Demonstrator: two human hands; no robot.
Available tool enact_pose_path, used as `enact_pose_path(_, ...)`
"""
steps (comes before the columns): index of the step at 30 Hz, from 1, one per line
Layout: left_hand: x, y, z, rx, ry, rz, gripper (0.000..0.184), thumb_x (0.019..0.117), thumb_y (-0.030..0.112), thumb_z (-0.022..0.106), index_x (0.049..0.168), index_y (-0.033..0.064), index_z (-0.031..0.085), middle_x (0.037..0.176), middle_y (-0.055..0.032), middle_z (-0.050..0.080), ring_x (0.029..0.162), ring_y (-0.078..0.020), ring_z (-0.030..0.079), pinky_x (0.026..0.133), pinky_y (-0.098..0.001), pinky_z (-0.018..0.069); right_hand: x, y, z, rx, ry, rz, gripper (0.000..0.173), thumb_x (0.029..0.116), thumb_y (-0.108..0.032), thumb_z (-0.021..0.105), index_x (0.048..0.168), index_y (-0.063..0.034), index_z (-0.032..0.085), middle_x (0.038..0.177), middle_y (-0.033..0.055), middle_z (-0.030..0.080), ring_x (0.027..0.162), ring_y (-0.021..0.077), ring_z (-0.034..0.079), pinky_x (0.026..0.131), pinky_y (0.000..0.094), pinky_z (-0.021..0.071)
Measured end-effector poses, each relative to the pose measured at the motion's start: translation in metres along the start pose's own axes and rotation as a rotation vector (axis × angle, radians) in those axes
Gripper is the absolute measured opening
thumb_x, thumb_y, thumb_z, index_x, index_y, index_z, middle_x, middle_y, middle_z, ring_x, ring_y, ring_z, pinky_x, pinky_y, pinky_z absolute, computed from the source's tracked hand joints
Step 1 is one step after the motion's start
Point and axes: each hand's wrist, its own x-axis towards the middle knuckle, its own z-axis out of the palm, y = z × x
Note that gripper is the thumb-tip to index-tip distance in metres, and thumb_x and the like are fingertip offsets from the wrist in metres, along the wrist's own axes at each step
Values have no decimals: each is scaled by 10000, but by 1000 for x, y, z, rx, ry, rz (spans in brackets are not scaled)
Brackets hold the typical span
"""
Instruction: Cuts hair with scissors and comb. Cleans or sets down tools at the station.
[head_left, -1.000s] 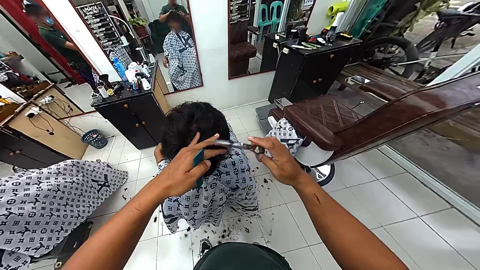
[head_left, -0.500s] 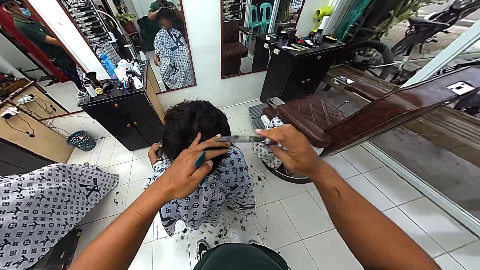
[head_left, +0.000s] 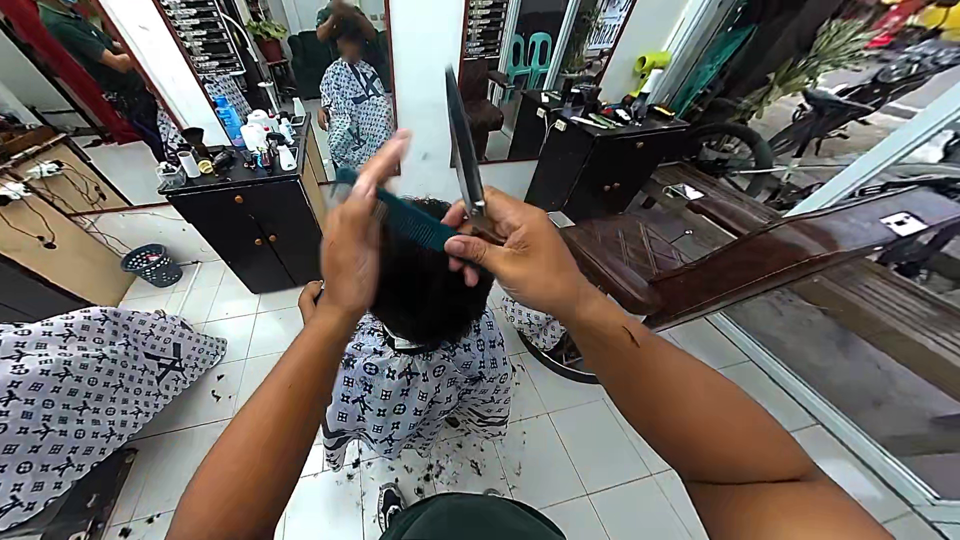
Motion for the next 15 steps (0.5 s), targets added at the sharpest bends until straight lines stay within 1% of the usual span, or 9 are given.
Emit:
enact_pose_path(1, -20, -6, -22, 157, 41, 13, 553, 1100, 448, 336, 1490, 81, 475, 1571, -1, 467, 1436, -154, 442, 1187, -386, 376, -1, 7, -3, -231, 22, -51, 180, 1001, -99, 634, 1169, -32, 638, 852, 35, 693, 623, 73, 632, 537, 212, 545)
enact_pose_path(3, -68, -32, -59, 392, 204, -13, 558, 1070, 447, 468, 1483, 73, 446, 1567, -13, 458, 1421, -148, 461, 1152, -387, 426, -3, 27, -8, -595, 8, -159, 184, 994, -103, 630, 1137, -50, 732, 913, 63, 749, 743, 159, 703, 676, 357, 587)
enact_pose_path(5, -124, -72, -79, 610, 307, -83, 374, 993, 272, 634, 1222, -22, 602, 1496, -153, 498, 1380, -227, 490, 1108, -427, 446, -11, 43, -7, -747, -114, -226, 203, 946, -45, 631, 1092, -63, 771, 920, 107, 759, 809, 275, 726, 755, 516, 565)
enact_pose_path(6, -152, -93, -79, 675, 303, -120, 272, 932, 215, 709, 1067, -18, 674, 1459, -214, 509, 1370, -288, 488, 1106, -473, 432, -15, 49, -6, -775, -181, -255, 219, 932, -33, 623, 1083, -71, 777, 887, 105, 751, 789, 288, 715, 756, 529, 554)
enact_pose_path(8, -194, -123, -60, 657, 253, -151, 158, 850, 216, 811, 901, 67, 797, 1465, -293, 488, 1413, -355, 440, 1161, -500, 373, -22, 55, -4, -775, -277, -318, 236, 920, -30, 605, 1064, -73, 787, 817, 83, 737, 735, 261, 699, 740, 483, 547)
enact_pose_path(11, -208, -138, -16, 555, 170, -59, 157, 826, 330, 844, 854, 184, 796, 1543, -310, 395, 1520, -376, 275, 1251, -527, 194, -28, 57, -5, -757, -388, -398, 233, 945, -61, 585, 1042, -87, 795, 772, 49, 713, 708, 212, 668, 747, 415, 530)
enact_pose_path(12, -204, -139, -5, 565, 166, -7, 173, 806, 321, 852, 834, 164, 785, 1472, -351, 455, 1481, -438, 322, 1236, -583, 177, -29, 56, -6, -750, -424, -418, 235, 959, -74, 577, 1043, -99, 795, 772, 38, 711, 716, 196, 662, 765, 398, 526)
enact_pose_path(13, -199, -139, 2, 603, 175, 56, 185, 789, 305, 848, 843, 138, 789, 1343, -359, 567, 1389, -479, 432, 1200, -624, 215, -32, 55, -5, -738, -458, -431, 237, 971, -84, 572, 1047, -108, 796, 768, 32, 705, 719, 188, 655, 772, 387, 519)
enact_pose_path(15, -191, -142, 5, 710, 170, 158, 324, 820, 326, 822, 1022, 78, 768, 1247, -300, 656, 1300, -463, 536, 1179, -644, 248, -37, 53, -5, -707, -523, -425, 259, 985, -84, 551, 1073, -113, 793, 774, 30, 704, 725, 179, 648, 776, 369, 509)
